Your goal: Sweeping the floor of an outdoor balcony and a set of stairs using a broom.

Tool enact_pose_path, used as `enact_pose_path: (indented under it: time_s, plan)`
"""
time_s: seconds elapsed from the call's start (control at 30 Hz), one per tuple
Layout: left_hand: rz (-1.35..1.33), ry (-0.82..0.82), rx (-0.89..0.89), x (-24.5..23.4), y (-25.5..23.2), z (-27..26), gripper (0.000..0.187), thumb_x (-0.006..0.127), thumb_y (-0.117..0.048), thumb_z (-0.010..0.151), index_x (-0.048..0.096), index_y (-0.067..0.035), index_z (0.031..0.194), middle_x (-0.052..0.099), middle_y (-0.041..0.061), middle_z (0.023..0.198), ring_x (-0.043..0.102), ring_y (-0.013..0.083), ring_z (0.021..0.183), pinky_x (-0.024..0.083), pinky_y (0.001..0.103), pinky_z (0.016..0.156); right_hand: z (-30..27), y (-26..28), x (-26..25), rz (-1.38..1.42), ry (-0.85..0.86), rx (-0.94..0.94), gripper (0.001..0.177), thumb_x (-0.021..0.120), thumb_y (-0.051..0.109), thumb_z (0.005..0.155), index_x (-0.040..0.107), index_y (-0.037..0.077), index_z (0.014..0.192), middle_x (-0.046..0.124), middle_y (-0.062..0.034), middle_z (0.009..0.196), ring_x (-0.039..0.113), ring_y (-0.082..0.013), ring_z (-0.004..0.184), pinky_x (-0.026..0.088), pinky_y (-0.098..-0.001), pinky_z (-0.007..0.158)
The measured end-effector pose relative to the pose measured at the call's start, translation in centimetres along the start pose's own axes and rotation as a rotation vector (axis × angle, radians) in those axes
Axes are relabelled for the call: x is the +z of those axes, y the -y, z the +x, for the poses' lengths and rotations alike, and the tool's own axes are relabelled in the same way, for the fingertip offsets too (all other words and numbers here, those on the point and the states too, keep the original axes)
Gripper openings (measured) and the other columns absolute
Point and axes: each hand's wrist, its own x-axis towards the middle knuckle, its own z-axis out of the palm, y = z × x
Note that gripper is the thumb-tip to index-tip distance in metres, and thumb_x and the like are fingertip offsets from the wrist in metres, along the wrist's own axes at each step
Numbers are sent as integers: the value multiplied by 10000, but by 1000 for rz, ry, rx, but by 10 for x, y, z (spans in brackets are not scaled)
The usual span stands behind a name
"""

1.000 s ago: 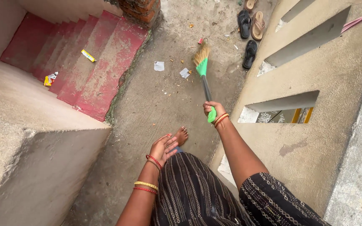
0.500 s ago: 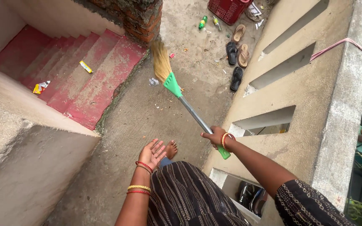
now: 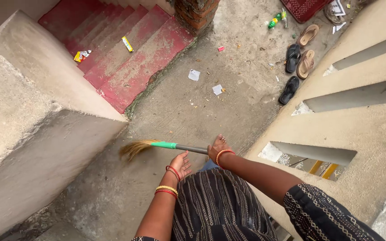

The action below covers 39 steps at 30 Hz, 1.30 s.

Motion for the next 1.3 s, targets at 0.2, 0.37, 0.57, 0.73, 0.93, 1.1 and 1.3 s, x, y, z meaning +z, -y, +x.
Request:
enact_pose_path:
  time_s: [0.2,0.37,0.57,0.73,0.93,1.1,1.3]
  plan:
    - [75,-57,42,65,-58,25,745,592,-414,964,303,-176,1608,349,106,1652,340,314,1513,314,540,1199,65,-175,-104,309,731,287,360,564,330,1030,609,83,1288,709,-202,1202,698,-372,1127,573,-482,944]
    - [134,19,131,164,-100,30,696,603,-396,963,389,-128,1569,397,107,1622,397,318,1478,360,526,1174,79,-265,-107,456,651,520,377,617,345,996,648,61,1241,700,-228,1175,691,-418,1105,574,-503,931]
    - [63,155,158,238,-118,52,636,585,-367,971,415,-131,1538,441,132,1596,420,321,1448,416,512,1143,43,-272,-125,553,665,420,385,593,372,1007,622,57,1227,716,-256,1079,696,-429,1035,558,-517,920]
    - [82,114,124,268,-122,55,630,581,-373,978,420,-135,1539,449,126,1574,439,322,1438,414,502,1130,41,-293,-112,381,751,170,385,553,389,1020,561,98,1272,716,-208,1047,688,-390,1021,564,-512,898]
    - [84,79,125,251,-109,56,623,564,-360,989,388,-131,1540,499,120,1554,470,313,1422,418,503,1137,64,-368,-78,268,711,270,347,518,285,1045,545,66,1313,746,-203,1058,737,-358,999,613,-485,843]
    - [53,-36,65,222,-94,68,606,530,-380,1001,428,-121,1539,532,121,1525,498,321,1402,423,518,1124,54,-379,-73,572,591,630,402,610,350,995,654,31,1236,697,-262,1112,701,-427,1026,571,-507,904]
    - [86,-26,102,218,-100,76,599,540,-367,994,448,-115,1529,549,125,1504,518,329,1383,419,530,1123,-9,-335,-109,633,729,431,370,549,390,1013,575,109,1253,726,-248,1004,707,-433,971,562,-528,893]
